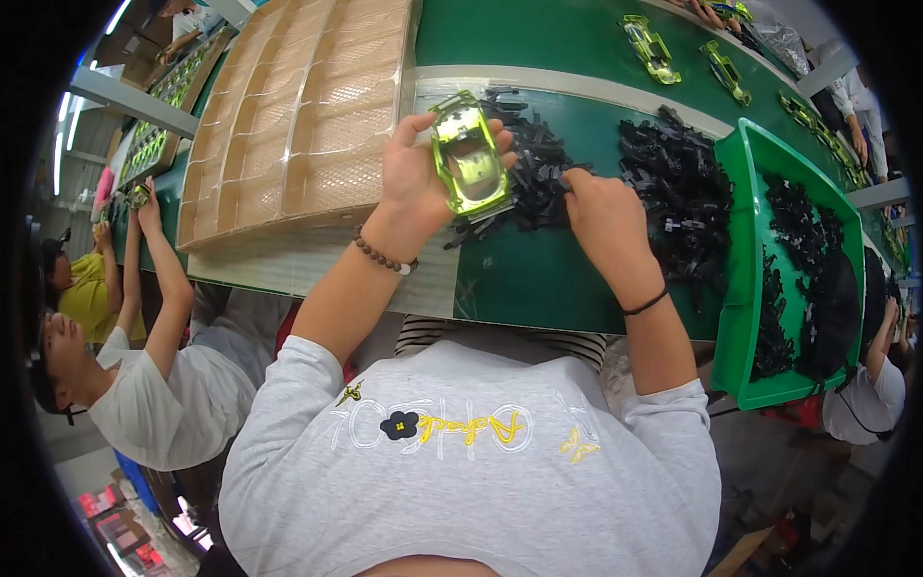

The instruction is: The person assembles toy car bodies by picking car shells from a tray, fitting black plastic parts inside them by hand, and placing the assembled car shells onto the table.

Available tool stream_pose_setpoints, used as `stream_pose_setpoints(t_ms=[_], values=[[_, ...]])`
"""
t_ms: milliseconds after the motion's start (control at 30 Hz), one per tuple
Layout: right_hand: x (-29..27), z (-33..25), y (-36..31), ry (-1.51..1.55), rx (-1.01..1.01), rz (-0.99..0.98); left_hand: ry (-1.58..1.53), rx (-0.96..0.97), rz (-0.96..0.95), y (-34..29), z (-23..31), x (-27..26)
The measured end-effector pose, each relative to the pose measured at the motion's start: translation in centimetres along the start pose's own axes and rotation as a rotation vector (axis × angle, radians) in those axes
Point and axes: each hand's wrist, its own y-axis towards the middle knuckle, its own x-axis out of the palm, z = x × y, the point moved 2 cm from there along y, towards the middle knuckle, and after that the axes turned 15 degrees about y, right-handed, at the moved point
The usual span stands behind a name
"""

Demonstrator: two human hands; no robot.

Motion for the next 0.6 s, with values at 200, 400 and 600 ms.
stream_pose_setpoints(t_ms=[200,400,600], values=[[-0.9,0.2,0.0,0.330,0.053,0.075,0.109,-0.009,-0.016,-0.4,-0.3,0.9],[-1.7,-0.2,0.4,1.105,0.232,-0.005,0.307,0.009,-0.048,-0.3,-1.7,0.3],[-1.0,3.2,0.7,1.174,0.238,0.102,0.413,0.113,-0.057,-0.1,-2.3,-0.1]])
